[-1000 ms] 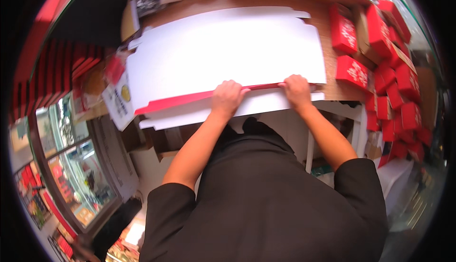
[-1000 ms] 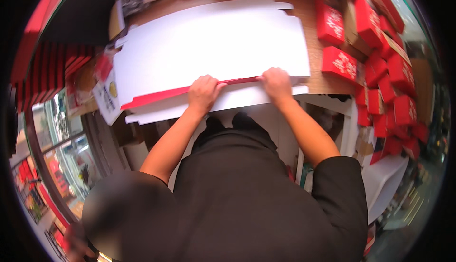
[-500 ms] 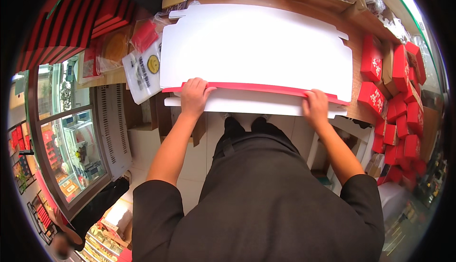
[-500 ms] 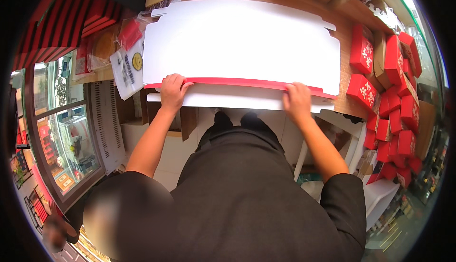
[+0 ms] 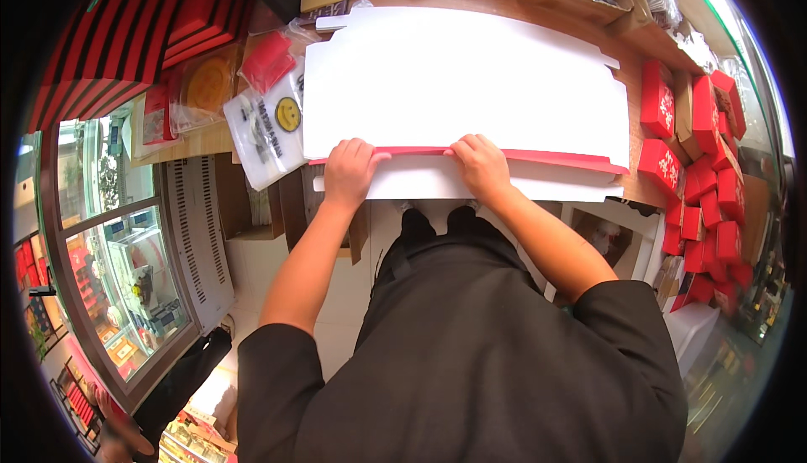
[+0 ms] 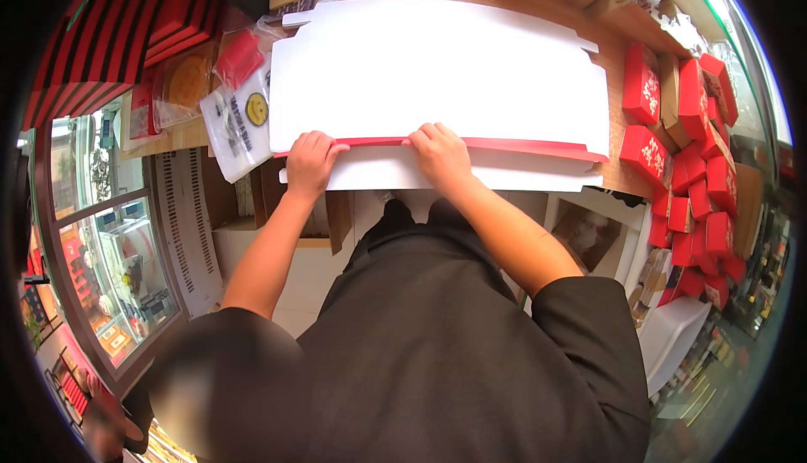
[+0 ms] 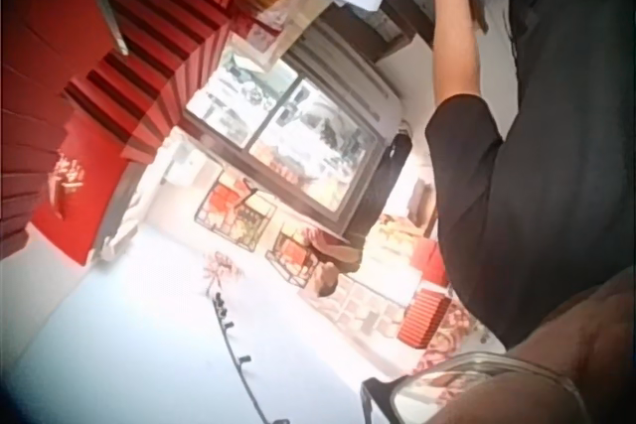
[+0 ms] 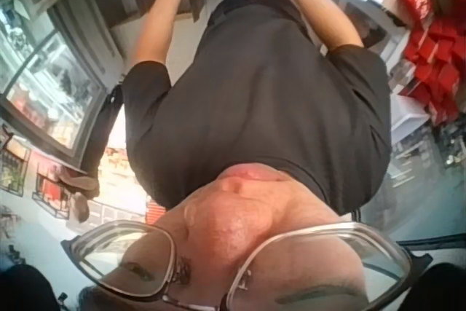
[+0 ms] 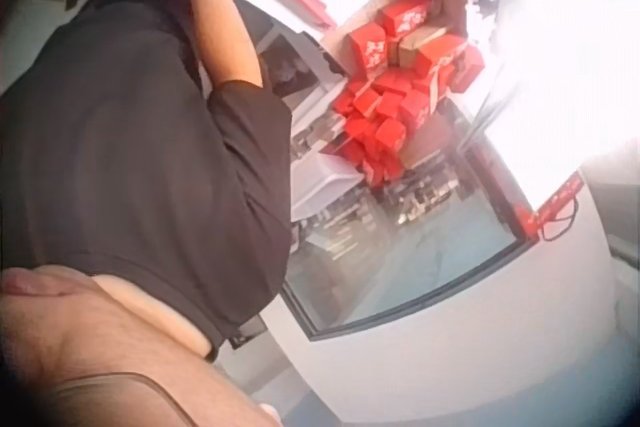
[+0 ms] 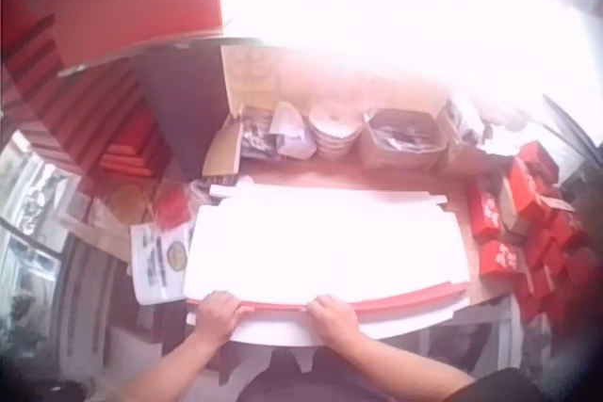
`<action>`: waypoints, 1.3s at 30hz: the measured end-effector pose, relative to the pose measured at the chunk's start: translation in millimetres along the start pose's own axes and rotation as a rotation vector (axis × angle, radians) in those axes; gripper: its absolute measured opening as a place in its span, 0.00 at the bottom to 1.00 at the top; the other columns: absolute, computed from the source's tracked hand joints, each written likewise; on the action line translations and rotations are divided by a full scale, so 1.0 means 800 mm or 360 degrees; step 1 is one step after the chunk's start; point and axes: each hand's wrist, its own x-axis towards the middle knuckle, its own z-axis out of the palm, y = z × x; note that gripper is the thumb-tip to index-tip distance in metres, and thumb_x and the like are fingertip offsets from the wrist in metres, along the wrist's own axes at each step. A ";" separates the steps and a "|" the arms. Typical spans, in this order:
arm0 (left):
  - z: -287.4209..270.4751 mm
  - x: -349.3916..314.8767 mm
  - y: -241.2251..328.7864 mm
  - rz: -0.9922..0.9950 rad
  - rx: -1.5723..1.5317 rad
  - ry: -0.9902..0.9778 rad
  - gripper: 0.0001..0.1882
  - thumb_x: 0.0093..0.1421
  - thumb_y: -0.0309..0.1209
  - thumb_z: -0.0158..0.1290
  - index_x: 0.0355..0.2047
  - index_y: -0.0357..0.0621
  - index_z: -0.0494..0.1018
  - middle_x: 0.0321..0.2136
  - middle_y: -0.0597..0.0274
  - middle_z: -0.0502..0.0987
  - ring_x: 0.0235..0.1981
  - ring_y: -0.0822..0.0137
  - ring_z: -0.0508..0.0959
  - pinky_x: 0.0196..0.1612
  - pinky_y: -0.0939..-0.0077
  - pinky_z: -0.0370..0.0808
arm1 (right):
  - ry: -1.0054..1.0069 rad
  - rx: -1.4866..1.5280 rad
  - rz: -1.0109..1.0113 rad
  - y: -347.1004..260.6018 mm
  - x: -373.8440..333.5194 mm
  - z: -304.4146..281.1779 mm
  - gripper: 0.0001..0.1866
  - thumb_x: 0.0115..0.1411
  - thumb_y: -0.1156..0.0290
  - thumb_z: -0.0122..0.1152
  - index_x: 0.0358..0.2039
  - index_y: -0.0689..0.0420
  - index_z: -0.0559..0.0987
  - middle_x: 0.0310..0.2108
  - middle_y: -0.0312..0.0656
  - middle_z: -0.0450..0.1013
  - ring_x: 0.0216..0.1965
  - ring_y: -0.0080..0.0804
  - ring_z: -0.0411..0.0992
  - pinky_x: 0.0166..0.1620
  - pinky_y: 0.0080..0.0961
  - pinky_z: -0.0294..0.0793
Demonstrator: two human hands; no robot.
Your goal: The person assembles flat white cardboard boxes by folding the sides and securing them with red tape. They repeatedly pick up a flat box, fold the flaps, apply tape to the seams, and place the finished box on a stack.
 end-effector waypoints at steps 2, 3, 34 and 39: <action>0.006 0.001 -0.006 0.0044 0.0019 -0.0011 0.15 0.53 0.42 0.59 0.23 0.45 0.69 0.22 0.61 0.70 0.25 0.60 0.71 0.29 0.68 0.68 | 0.0017 0.0034 0.0050 -0.001 0.002 0.001 0.08 0.57 0.67 0.62 0.25 0.55 0.75 0.24 0.37 0.69 0.28 0.37 0.69 0.31 0.33 0.70; 0.007 0.002 -0.010 0.0038 0.0047 -0.0068 0.15 0.53 0.42 0.59 0.24 0.45 0.69 0.22 0.61 0.70 0.25 0.60 0.71 0.30 0.67 0.68 | -0.0002 0.0016 0.0063 -0.002 0.004 0.001 0.08 0.57 0.67 0.62 0.24 0.55 0.75 0.24 0.37 0.69 0.28 0.37 0.69 0.31 0.34 0.70; 0.042 0.039 0.056 -0.0273 0.0525 -0.0775 0.36 0.64 0.55 0.40 0.67 0.48 0.55 0.70 0.55 0.47 0.71 0.57 0.45 0.69 0.50 0.40 | 0.0106 -0.0297 0.0301 0.142 -0.089 -0.099 0.17 0.50 0.54 0.67 0.20 0.52 0.73 0.23 0.35 0.68 0.28 0.35 0.68 0.34 0.30 0.68; 0.048 0.041 0.054 -0.0221 0.0534 -0.0717 0.36 0.64 0.55 0.41 0.66 0.48 0.55 0.69 0.54 0.47 0.70 0.56 0.46 0.68 0.50 0.41 | 0.0130 -0.0313 0.0284 0.153 -0.093 -0.107 0.17 0.50 0.54 0.67 0.20 0.52 0.73 0.24 0.35 0.68 0.29 0.35 0.68 0.35 0.30 0.68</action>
